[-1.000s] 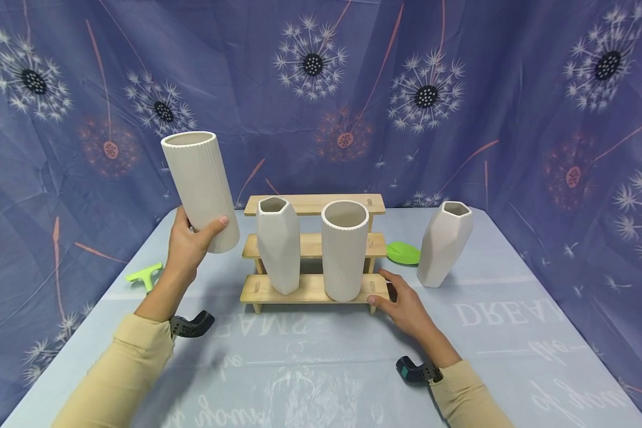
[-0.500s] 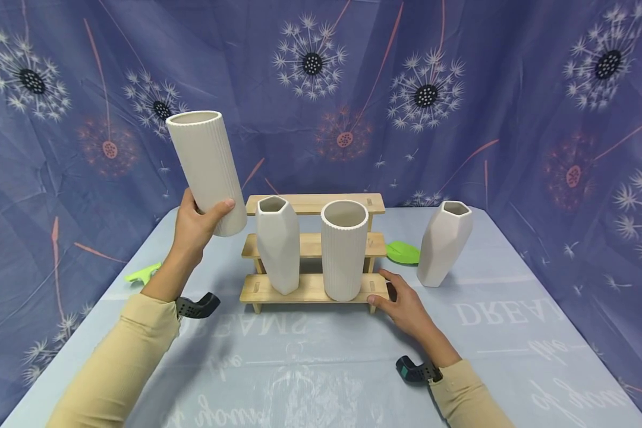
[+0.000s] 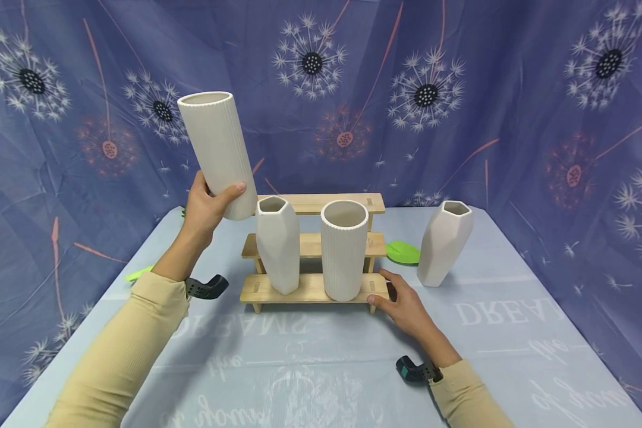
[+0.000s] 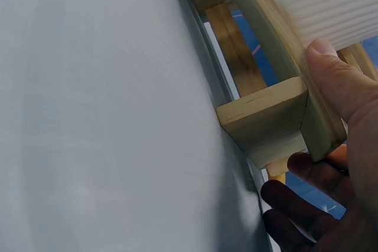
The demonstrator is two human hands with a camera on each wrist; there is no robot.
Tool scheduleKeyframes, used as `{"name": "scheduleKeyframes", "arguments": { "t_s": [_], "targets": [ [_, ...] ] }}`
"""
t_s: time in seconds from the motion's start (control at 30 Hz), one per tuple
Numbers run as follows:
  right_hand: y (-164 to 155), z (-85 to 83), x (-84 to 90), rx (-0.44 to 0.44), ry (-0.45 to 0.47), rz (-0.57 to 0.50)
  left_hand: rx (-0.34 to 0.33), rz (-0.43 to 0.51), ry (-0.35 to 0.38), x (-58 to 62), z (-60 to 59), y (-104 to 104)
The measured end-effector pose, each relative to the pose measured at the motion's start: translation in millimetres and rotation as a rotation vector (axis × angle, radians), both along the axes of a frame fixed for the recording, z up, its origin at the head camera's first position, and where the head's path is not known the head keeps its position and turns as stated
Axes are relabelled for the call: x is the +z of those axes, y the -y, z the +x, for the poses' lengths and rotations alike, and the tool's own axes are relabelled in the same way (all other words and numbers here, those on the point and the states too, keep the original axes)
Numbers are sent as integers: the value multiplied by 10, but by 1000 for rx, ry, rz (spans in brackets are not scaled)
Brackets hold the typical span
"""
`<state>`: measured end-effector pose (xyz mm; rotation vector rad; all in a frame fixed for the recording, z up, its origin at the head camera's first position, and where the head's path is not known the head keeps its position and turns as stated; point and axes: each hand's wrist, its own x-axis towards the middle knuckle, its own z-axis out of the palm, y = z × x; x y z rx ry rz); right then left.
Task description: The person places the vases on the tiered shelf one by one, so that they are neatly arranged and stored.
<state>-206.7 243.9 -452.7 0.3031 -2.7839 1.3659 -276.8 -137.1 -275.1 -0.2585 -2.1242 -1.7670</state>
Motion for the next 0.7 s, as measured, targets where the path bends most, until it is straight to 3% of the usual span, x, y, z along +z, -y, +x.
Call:
{"name": "scheduleKeyframes", "arguments": {
  "t_s": [0.7],
  "targets": [
    [-11,3,-25,5,-15,-5,-61,-67,106,45,-288,-220]
  ]
}}
